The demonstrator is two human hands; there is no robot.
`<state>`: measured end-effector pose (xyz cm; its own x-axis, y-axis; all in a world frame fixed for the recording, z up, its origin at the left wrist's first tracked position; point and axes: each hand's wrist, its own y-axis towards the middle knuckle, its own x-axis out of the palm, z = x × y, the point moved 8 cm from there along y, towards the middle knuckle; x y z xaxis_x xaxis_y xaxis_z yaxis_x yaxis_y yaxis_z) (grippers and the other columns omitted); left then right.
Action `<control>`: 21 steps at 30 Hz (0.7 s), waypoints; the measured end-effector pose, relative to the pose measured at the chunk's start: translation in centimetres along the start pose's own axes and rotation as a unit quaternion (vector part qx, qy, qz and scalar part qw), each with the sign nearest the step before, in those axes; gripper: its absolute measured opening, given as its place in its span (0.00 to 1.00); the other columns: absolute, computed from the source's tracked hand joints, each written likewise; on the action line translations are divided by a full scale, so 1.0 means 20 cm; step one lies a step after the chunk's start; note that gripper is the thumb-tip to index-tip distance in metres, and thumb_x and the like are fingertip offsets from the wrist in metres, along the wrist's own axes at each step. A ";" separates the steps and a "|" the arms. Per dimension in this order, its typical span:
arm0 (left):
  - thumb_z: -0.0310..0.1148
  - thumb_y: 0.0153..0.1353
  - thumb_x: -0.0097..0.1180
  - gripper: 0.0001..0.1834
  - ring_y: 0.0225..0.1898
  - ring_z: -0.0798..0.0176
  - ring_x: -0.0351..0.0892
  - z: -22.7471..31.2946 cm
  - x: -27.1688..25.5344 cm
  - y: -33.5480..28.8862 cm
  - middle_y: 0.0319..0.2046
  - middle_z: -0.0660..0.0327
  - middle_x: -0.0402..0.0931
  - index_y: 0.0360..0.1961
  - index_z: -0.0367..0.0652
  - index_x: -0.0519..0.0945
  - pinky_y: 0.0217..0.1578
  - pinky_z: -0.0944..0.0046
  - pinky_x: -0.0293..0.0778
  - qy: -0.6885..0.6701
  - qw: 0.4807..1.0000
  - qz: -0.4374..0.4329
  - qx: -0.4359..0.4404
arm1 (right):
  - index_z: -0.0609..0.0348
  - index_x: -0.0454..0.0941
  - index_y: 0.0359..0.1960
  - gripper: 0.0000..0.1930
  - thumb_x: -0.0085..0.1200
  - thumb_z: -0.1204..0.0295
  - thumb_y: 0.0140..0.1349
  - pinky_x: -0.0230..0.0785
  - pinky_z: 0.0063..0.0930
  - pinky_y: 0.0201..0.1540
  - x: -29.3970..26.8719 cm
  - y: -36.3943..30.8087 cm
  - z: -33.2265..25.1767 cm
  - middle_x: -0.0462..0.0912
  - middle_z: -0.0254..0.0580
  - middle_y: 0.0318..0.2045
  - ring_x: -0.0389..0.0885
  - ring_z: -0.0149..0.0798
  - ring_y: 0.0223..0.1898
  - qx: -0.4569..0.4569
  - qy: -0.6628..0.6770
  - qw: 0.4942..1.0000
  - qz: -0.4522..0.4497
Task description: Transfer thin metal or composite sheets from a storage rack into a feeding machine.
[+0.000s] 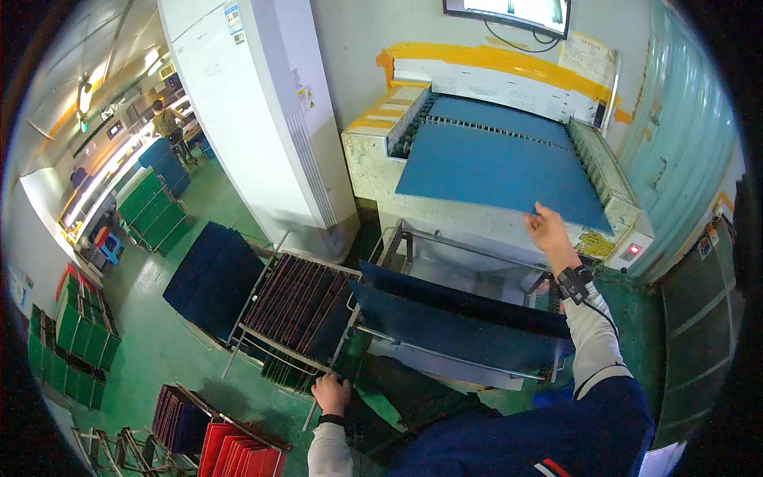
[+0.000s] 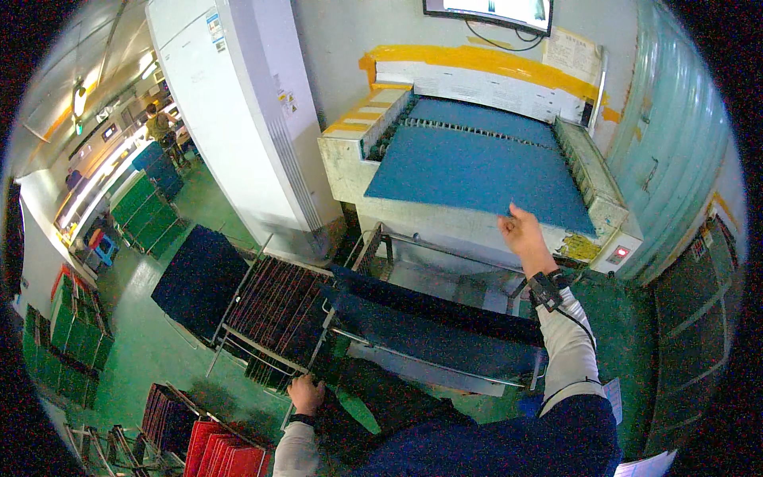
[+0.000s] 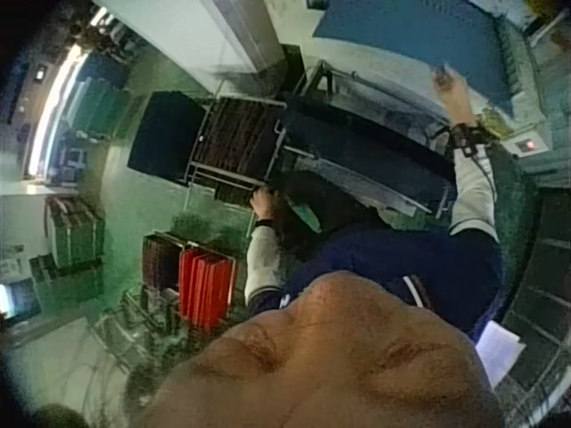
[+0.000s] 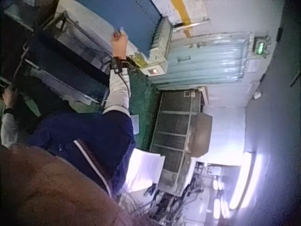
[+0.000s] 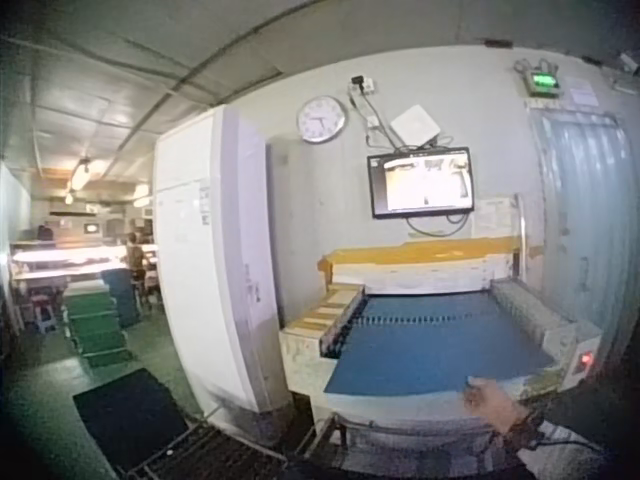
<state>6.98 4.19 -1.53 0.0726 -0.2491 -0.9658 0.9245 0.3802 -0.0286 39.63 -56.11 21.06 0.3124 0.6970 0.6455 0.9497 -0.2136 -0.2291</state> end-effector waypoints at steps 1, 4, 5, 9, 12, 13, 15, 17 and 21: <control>0.46 0.52 0.65 0.19 0.52 0.50 0.77 -0.01 0.00 0.00 0.45 0.59 0.83 0.41 0.47 0.85 0.54 0.46 0.69 0.002 1.000 -0.004 -0.004 | 0.56 0.72 0.44 0.13 0.62 0.65 0.66 0.78 0.35 0.42 0.00 -0.01 0.06 0.80 0.43 0.39 0.79 0.43 0.38 0.012 0.006 1.000 0.017; 0.46 0.53 0.64 0.19 0.54 0.51 0.76 0.00 0.01 0.00 0.47 0.59 0.83 0.42 0.47 0.85 0.55 0.46 0.68 0.002 1.000 -0.003 0.007 | 0.58 0.71 0.44 0.16 0.62 0.62 0.65 0.78 0.35 0.41 0.01 -0.06 0.14 0.80 0.45 0.41 0.80 0.43 0.39 0.038 -0.043 0.998 0.003; 0.46 0.53 0.64 0.20 0.54 0.52 0.76 0.00 0.01 0.00 0.47 0.59 0.83 0.43 0.47 0.85 0.55 0.46 0.68 0.004 1.000 -0.008 0.002 | 0.58 0.72 0.44 0.17 0.62 0.61 0.65 0.78 0.35 0.41 0.02 -0.05 0.17 0.81 0.46 0.41 0.80 0.42 0.39 0.056 -0.052 0.997 -0.014; 0.46 0.53 0.64 0.21 0.55 0.52 0.76 -0.01 0.03 0.01 0.47 0.59 0.83 0.45 0.46 0.85 0.55 0.46 0.68 0.005 1.000 -0.008 -0.001 | 0.58 0.73 0.44 0.18 0.62 0.58 0.65 0.77 0.34 0.39 0.06 -0.02 0.21 0.82 0.47 0.41 0.81 0.41 0.39 0.087 -0.075 0.992 -0.047; 0.46 0.54 0.64 0.21 0.53 0.51 0.77 -0.01 0.03 0.01 0.46 0.58 0.83 0.45 0.46 0.85 0.54 0.46 0.69 0.008 1.000 -0.010 -0.002 | 0.58 0.73 0.43 0.18 0.62 0.57 0.66 0.76 0.32 0.38 0.09 0.00 0.23 0.83 0.48 0.40 0.81 0.40 0.38 0.088 -0.080 0.992 -0.034; 0.46 0.54 0.63 0.21 0.52 0.51 0.77 0.00 0.03 0.01 0.45 0.57 0.83 0.45 0.46 0.85 0.54 0.46 0.69 0.010 1.000 -0.013 -0.002 | 0.58 0.74 0.43 0.18 0.61 0.57 0.66 0.76 0.31 0.38 0.08 0.02 0.23 0.84 0.47 0.40 0.81 0.40 0.38 0.089 -0.080 0.992 -0.027; 0.46 0.54 0.63 0.20 0.51 0.51 0.78 0.01 0.03 0.01 0.44 0.57 0.83 0.44 0.46 0.85 0.53 0.46 0.69 0.013 1.000 -0.016 -0.002 | 0.58 0.74 0.43 0.18 0.61 0.57 0.66 0.77 0.31 0.38 0.09 0.04 0.22 0.84 0.47 0.39 0.82 0.39 0.37 0.082 -0.070 0.993 -0.036; 0.47 0.55 0.64 0.21 0.51 0.49 0.78 0.00 0.02 0.02 0.44 0.56 0.83 0.44 0.46 0.84 0.53 0.45 0.69 0.014 1.000 -0.015 0.001 | 0.59 0.73 0.43 0.18 0.61 0.57 0.66 0.77 0.31 0.37 0.11 0.05 0.20 0.84 0.46 0.39 0.82 0.39 0.36 0.079 -0.064 0.994 -0.045; 0.47 0.55 0.63 0.19 0.50 0.50 0.78 0.03 -0.01 0.01 0.43 0.58 0.83 0.43 0.47 0.85 0.52 0.46 0.69 0.016 1.000 -0.019 -0.003 | 0.60 0.73 0.43 0.18 0.60 0.57 0.67 0.79 0.31 0.35 0.14 0.11 0.18 0.84 0.48 0.38 0.83 0.38 0.34 0.076 -0.060 0.995 -0.039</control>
<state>7.26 3.83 -1.13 0.0251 -0.2360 -0.9714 0.9244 0.3754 -0.0673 42.60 -52.06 19.74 0.2236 0.7857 0.5768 0.9542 -0.0559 -0.2939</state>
